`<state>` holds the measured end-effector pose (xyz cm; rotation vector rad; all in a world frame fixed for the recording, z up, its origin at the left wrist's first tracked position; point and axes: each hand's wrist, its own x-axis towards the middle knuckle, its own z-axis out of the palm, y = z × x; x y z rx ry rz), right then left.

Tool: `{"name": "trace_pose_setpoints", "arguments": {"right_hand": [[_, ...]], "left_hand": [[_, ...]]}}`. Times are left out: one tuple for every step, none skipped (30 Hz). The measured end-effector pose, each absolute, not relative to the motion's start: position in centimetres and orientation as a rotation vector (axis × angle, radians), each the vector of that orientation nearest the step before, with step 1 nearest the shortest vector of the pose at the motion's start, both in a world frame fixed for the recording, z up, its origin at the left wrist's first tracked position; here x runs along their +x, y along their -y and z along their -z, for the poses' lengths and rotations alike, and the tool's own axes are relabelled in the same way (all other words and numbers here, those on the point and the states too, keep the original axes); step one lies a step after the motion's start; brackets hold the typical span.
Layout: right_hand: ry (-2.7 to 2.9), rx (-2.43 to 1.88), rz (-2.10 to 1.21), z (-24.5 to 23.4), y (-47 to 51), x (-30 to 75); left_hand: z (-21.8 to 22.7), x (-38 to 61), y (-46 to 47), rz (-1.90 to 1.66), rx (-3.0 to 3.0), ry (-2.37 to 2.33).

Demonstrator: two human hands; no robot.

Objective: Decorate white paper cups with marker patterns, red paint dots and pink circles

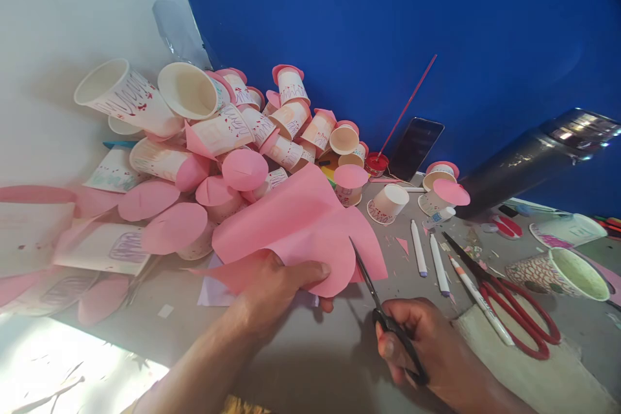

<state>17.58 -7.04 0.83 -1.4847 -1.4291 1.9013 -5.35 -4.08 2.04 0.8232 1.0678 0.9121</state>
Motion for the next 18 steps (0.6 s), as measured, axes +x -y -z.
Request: {"name": "trace_pose_setpoints", "arguments": {"right_hand": [[1.436, -1.487, -1.906, -0.9, 7.0, 17.6], [1.442, -1.490, -1.907, -1.0, 7.0, 17.6], [1.447, -1.495, -1.907, -1.2, 6.9, 17.6], [1.451, -1.501, -1.906, -1.4, 6.9, 17.6], [1.451, -1.507, -1.907, -1.5, 6.8, 17.6], [1.452, -1.511, -1.911, -1.7, 6.8, 17.5], [1.454, -1.513, -1.914, -1.8, 6.7, 17.5], [1.461, -1.515, -1.916, -2.0, 6.6, 17.5], [1.472, -1.517, -1.914, -2.1, 6.6, 17.5], [1.484, -1.516, -1.909, -2.2, 6.5, 17.6], [1.497, -1.515, -1.907, -2.3, 6.5, 17.6], [1.509, -1.515, -1.906, -2.3, 6.4, 17.7], [1.517, -1.516, -1.908, -2.4, 6.4, 17.8], [1.526, -1.519, -1.912, -2.4, 6.4, 17.9], [1.533, -1.523, -1.913, -2.5, 6.3, 18.0], [1.539, -1.528, -1.910, -2.5, 6.3, 18.1], [1.542, -1.533, -1.905, -2.5, 6.3, 18.2], [1.541, -1.536, -1.904, -2.5, 6.3, 18.3]], "left_hand": [[-2.0, -5.4, 4.1, -0.908, 0.832, -1.068], [-2.0, -5.4, 4.1, -0.902, 0.842, -1.065], [-2.1, -5.4, 4.2, -0.896, 0.854, -1.059], [-2.1, -5.5, 4.2, -0.895, 0.864, -1.058], [-2.2, -5.5, 4.2, -0.897, 0.872, -1.060], [-2.2, -5.5, 4.2, -0.898, 0.878, -1.063], [-2.3, -5.6, 4.2, -0.896, 0.886, -1.063], [-2.4, -5.6, 4.2, -0.892, 0.894, -1.063], [-2.4, -5.6, 4.1, -0.886, 0.904, -1.066], [-2.4, -5.6, 4.1, -0.877, 0.914, -1.068], [-2.4, -5.6, 4.0, -0.875, 0.922, -1.074], [-2.4, -5.7, 4.0, -0.876, 0.930, -1.081], [-2.3, -5.7, 3.9, -0.876, 0.939, -1.085], [-2.3, -5.8, 3.9, -0.873, 0.949, -1.083], [-2.2, -5.9, 3.8, -0.868, 0.959, -1.074], [-2.1, -5.9, 3.8, -0.862, 0.968, -1.060], [-2.1, -6.0, 3.9, -0.855, 0.973, -1.047], [-2.1, -6.1, 3.9, -0.850, 0.971, -1.038]]}}
